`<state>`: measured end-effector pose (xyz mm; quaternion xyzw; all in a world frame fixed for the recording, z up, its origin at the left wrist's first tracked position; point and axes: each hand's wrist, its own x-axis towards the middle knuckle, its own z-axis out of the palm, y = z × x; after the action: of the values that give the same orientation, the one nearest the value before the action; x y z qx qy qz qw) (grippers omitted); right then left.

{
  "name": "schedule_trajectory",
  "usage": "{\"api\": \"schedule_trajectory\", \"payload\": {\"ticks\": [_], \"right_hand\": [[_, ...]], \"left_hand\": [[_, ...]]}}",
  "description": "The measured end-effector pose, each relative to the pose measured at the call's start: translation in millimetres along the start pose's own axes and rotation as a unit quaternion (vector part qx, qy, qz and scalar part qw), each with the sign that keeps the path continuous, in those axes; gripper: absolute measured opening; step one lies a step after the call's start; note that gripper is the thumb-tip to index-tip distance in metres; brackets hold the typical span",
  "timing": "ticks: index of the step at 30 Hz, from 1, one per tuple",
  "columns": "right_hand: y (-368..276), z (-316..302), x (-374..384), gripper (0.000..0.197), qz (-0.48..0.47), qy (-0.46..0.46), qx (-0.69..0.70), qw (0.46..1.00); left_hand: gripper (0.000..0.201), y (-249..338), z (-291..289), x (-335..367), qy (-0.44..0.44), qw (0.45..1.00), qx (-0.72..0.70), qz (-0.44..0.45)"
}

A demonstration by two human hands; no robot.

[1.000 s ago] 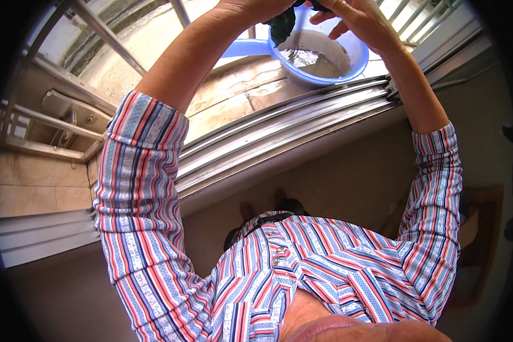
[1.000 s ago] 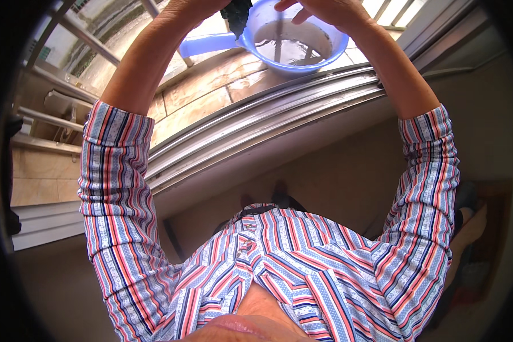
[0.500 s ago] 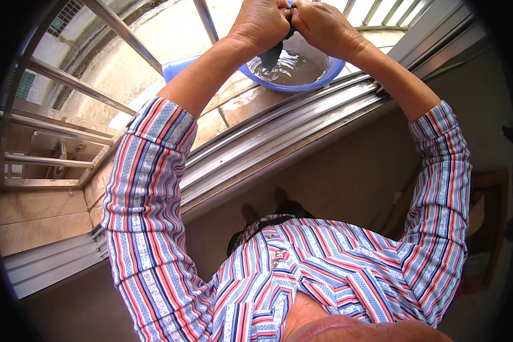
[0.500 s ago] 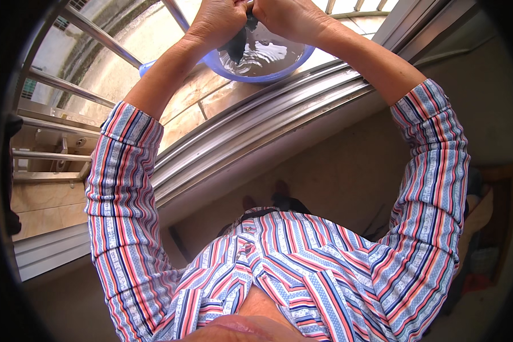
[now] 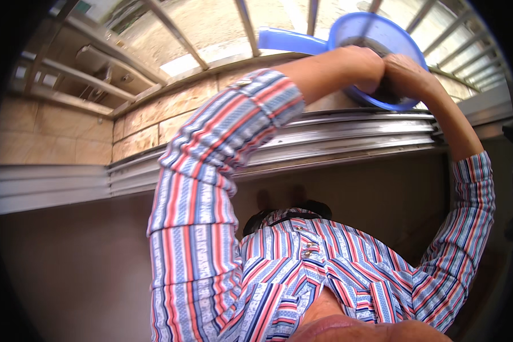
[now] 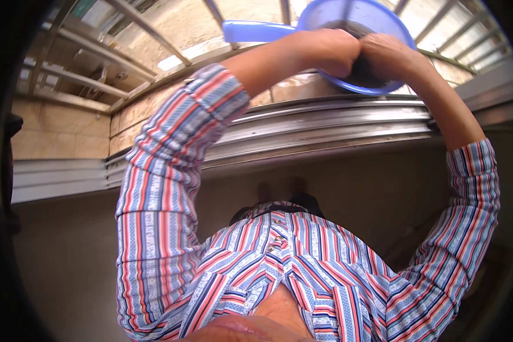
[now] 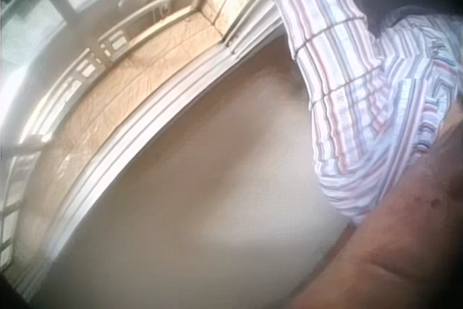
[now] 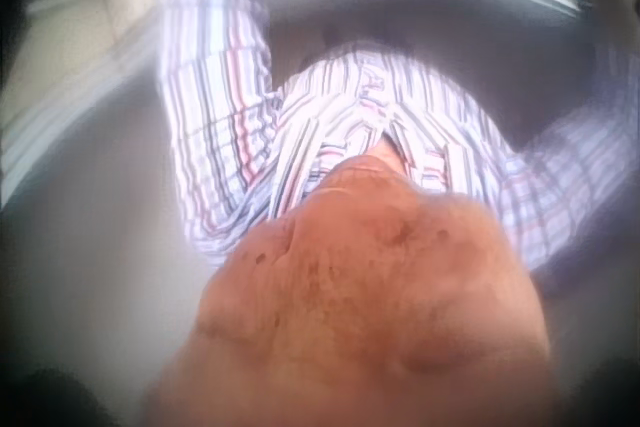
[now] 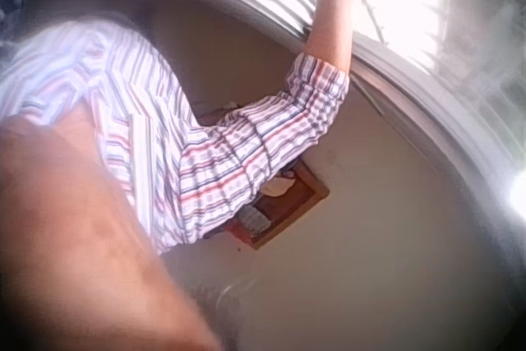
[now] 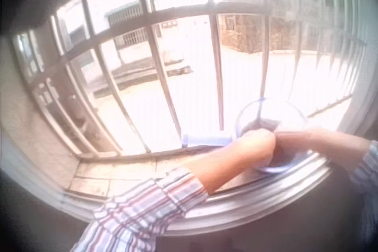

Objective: The person wipes a metal window track with a green cloth, repeatedly dipping the cloth into a blue plastic scoop filled with water. The person scrubs the track and the adjacent tiled sill, then rinses the cloth in the scoop and continues wiping.

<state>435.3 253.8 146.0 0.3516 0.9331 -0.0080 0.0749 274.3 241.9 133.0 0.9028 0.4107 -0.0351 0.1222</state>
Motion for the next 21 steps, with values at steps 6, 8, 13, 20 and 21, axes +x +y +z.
{"api": "schedule_trajectory", "payload": {"ticks": [6,8,13,20,21], "right_hand": [[-38,-48,-6,0.019,0.062,0.087,0.087,0.99],[-33,-58,-14,0.018,0.125,0.09,0.245,0.957],[10,-30,4,0.03,0.107,0.254,0.343,0.898],[84,22,29,0.033,0.166,0.29,0.363,0.87],[90,24,31,0.036,0.101,0.313,0.314,0.891]], "left_hand": [[0.026,9,-26,-56,0.176,0.981,-0.08,-0.029],[0.027,12,-35,-58,0.222,0.971,-0.092,-0.015],[0.025,2,-43,-31,0.371,0.922,-0.103,-0.044],[0.027,-24,-32,52,0.398,0.915,-0.068,-0.003],[0.027,-26,-30,59,0.391,0.919,-0.049,-0.023]]}}
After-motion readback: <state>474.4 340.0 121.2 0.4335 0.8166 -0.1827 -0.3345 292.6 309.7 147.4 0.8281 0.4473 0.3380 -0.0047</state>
